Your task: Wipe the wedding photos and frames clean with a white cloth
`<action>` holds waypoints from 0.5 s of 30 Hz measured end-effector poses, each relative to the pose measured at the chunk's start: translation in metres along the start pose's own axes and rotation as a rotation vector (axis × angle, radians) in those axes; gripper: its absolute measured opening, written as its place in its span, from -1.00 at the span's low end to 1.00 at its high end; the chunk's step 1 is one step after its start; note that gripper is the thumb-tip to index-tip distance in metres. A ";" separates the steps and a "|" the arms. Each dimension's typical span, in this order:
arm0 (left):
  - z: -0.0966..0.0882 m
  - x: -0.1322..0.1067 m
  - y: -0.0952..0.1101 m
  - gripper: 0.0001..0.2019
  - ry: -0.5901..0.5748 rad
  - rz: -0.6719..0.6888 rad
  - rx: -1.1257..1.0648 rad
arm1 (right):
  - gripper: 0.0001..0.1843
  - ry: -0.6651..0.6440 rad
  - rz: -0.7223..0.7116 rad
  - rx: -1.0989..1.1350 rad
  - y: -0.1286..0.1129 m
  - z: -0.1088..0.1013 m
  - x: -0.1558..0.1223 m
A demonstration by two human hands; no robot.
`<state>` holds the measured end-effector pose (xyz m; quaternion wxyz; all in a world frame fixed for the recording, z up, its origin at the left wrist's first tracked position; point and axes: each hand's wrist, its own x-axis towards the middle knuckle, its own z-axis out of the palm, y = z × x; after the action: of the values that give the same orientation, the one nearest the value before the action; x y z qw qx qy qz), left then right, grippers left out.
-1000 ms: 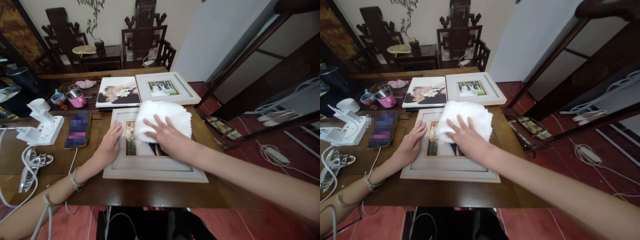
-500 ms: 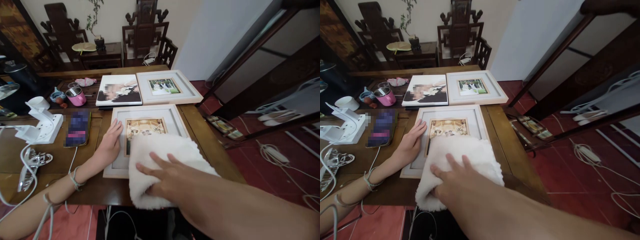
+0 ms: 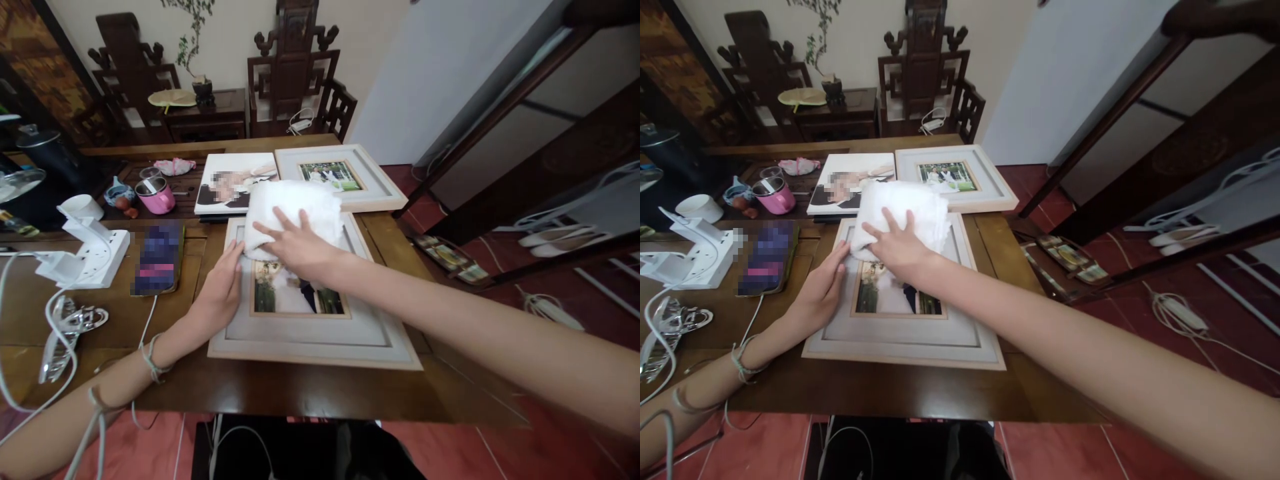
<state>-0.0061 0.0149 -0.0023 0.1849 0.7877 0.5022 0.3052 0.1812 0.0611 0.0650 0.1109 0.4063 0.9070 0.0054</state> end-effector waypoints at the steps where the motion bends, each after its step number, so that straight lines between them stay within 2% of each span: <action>1: -0.001 0.000 0.002 -0.52 0.011 -0.020 -0.018 | -0.32 -0.016 -0.025 0.012 -0.004 -0.001 0.000; 3: -0.002 0.000 0.007 -0.49 0.011 -0.040 -0.048 | -0.37 -0.056 -0.075 0.040 -0.020 -0.002 -0.009; 6: -0.005 0.000 0.012 -0.43 0.003 -0.053 -0.087 | -0.44 -0.104 -0.142 0.070 -0.050 -0.005 -0.036; 9: -0.006 -0.001 0.014 -0.38 0.015 -0.068 -0.126 | -0.40 -0.130 -0.220 0.116 -0.068 -0.010 -0.058; 12: -0.005 -0.001 0.015 -0.35 0.017 -0.082 -0.150 | -0.38 -0.172 -0.255 0.164 -0.066 -0.014 -0.059; 15: -0.003 -0.001 0.014 -0.31 0.020 -0.081 -0.158 | -0.43 -0.159 -0.199 0.143 -0.053 -0.016 -0.046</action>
<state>0.0006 0.0086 0.0082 0.2537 0.7464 0.5100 0.3441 0.1681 -0.0071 0.0839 0.1532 0.3204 0.9292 -0.1022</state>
